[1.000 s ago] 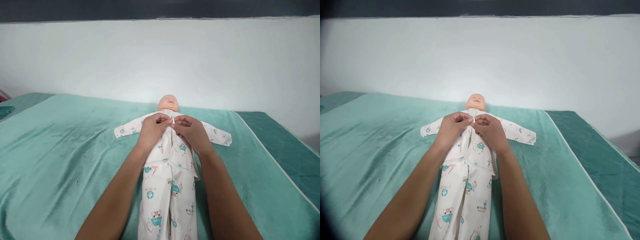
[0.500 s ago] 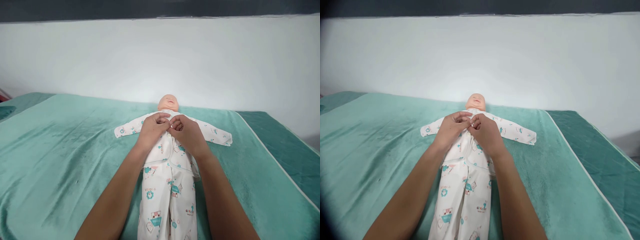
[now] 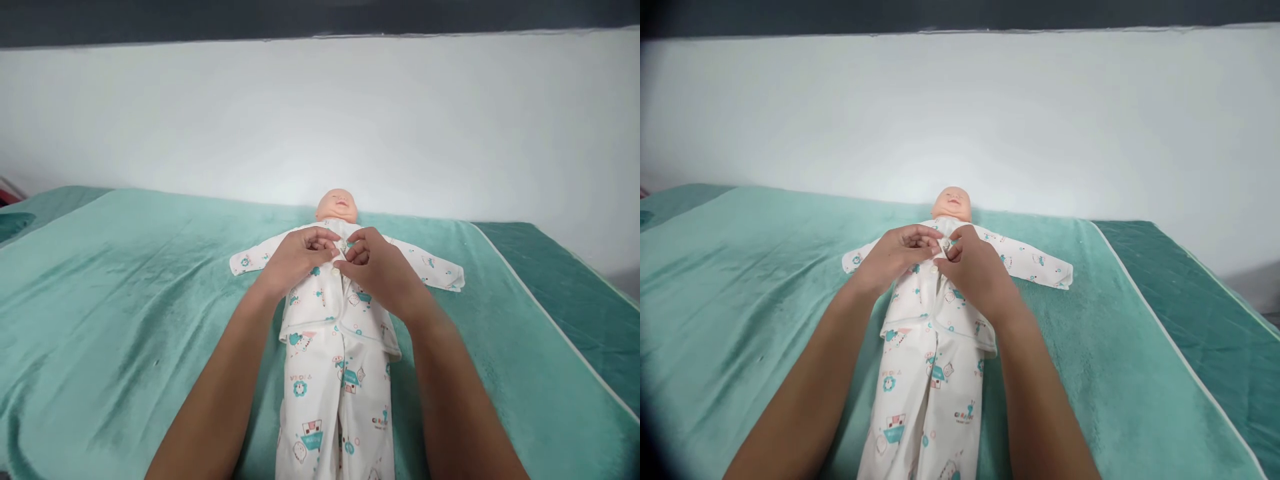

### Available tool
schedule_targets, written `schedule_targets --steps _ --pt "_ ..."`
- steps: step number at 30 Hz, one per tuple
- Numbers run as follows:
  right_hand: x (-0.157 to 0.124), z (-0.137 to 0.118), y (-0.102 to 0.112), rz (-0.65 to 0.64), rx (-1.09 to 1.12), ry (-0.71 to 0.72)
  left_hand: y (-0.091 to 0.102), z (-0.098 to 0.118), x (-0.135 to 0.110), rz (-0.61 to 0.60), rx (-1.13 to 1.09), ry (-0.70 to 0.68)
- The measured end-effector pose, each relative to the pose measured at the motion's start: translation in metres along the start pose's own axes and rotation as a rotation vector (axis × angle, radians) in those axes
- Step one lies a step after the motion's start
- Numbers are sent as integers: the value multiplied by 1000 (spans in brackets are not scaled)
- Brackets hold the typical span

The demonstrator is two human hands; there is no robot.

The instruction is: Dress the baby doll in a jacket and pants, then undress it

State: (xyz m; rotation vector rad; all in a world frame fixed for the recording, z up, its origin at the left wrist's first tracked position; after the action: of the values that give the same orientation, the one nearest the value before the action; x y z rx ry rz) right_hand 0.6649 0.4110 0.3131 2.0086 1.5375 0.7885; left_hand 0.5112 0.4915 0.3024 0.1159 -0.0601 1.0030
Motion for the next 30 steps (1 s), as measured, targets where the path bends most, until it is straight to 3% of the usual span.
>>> schedule_targets --steps 5,10,14,19,24,30 --pt "-20 -13 12 -149 -294 -86 8 9 -9 -169 169 17" --pt "-24 -18 9 -200 -450 -49 12 14 -12 -374 297 -3" --pt "-18 -14 12 -279 -287 -45 11 13 -11 -410 306 9" --pt "-11 -12 16 -416 129 -47 11 14 -13 -381 280 14" --pt "-4 -3 10 -403 429 -36 9 14 -14 -328 96 9" --pt "0 1 2 -347 514 -6 9 10 -13 -356 -4 31"
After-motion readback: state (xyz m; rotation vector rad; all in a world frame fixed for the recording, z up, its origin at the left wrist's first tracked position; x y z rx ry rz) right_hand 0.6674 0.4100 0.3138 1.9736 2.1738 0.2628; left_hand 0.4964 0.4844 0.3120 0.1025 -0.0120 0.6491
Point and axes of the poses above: each hand's wrist, its own x-axis towards the middle knuckle, its own y-axis out of the back of the hand, z = x × y, the point moved 2 cm from there along x, towards the middle knuckle, and after that the axes turned 5 degrees about -x, right-handed, at the moved point
